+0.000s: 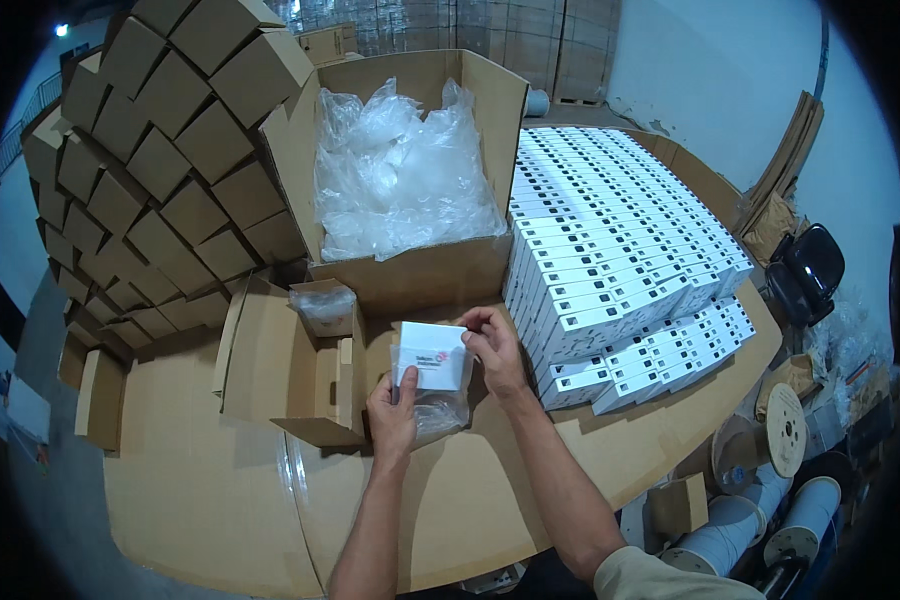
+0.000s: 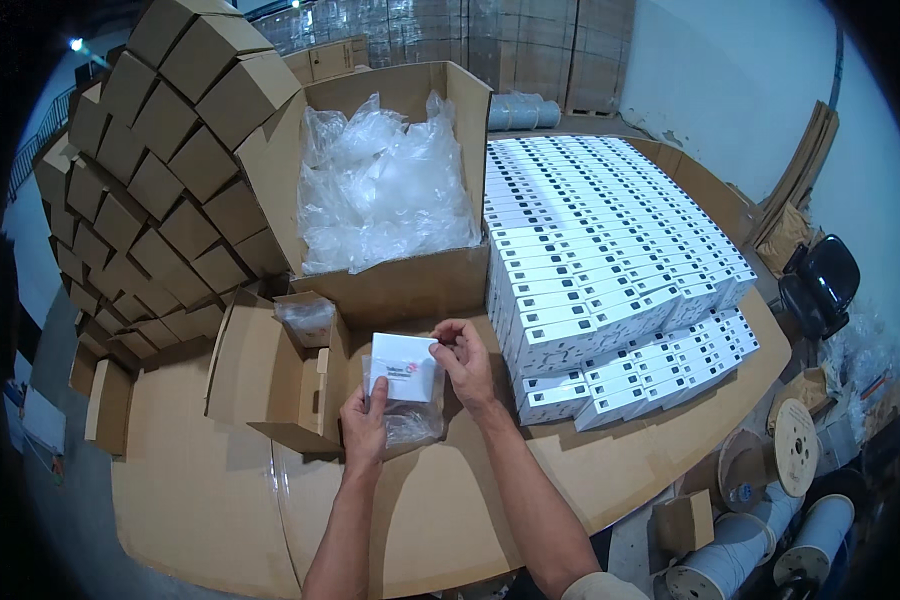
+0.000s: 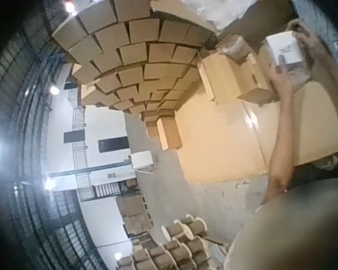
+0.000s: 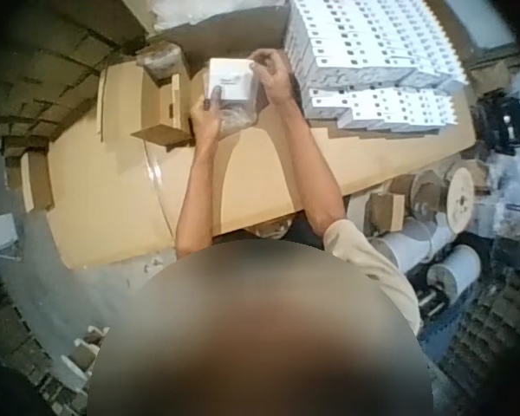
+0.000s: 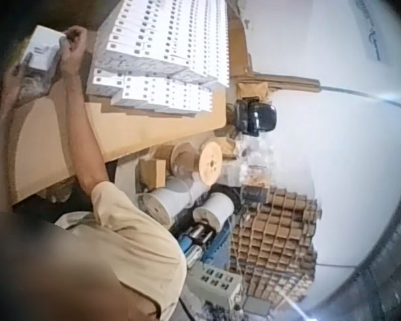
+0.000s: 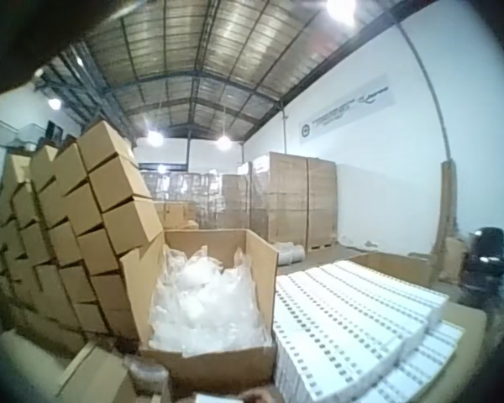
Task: Packing small white electronic device boxes into bubble wrap sleeves and then into smaller cardboard boxes.
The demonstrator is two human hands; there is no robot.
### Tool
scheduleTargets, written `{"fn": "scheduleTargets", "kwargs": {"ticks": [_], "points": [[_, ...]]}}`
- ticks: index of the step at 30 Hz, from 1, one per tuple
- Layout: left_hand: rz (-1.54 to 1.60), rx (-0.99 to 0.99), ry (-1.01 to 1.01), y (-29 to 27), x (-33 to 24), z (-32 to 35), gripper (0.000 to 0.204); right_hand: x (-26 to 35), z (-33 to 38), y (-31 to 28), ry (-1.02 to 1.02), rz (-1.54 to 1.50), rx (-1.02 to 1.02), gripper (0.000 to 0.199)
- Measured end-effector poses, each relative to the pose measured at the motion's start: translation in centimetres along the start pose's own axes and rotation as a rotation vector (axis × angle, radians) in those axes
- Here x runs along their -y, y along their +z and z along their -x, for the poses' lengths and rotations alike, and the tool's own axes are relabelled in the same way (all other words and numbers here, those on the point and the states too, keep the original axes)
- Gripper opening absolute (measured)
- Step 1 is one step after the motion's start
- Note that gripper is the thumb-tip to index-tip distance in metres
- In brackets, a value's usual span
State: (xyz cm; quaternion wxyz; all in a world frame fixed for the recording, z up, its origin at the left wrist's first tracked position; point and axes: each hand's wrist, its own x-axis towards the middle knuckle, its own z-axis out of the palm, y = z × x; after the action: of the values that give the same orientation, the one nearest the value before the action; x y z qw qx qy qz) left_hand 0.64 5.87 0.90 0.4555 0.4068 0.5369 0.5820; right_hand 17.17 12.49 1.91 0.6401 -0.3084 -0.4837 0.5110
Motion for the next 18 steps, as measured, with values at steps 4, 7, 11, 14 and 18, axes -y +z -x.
{"fn": "scheduleTargets", "kwargs": {"ticks": [4,7,11,14,18], "points": [[0.205,-0.058,-0.087,0.7,-0.3,0.1,0.036,-0.3,0.8,0.0,0.189,-0.049,0.077,0.031],[0.279,-0.072,-0.101,1.0,0.3,-0.1,0.036,-0.8,1.6,-0.9,0.289,-0.029,0.174,0.029],[0.228,-0.022,-0.053,0.7,1.3,-0.5,0.035,-2.8,3.0,-1.3,0.250,0.047,0.161,0.020],[0.219,0.017,-0.066,0.3,1.3,-0.9,0.034,-3.0,3.0,-1.3,0.198,0.103,0.132,0.020],[0.184,0.046,-0.008,0.2,1.8,-1.0,0.033,-2.7,2.7,-0.7,0.193,-0.019,0.066,0.022]]}}
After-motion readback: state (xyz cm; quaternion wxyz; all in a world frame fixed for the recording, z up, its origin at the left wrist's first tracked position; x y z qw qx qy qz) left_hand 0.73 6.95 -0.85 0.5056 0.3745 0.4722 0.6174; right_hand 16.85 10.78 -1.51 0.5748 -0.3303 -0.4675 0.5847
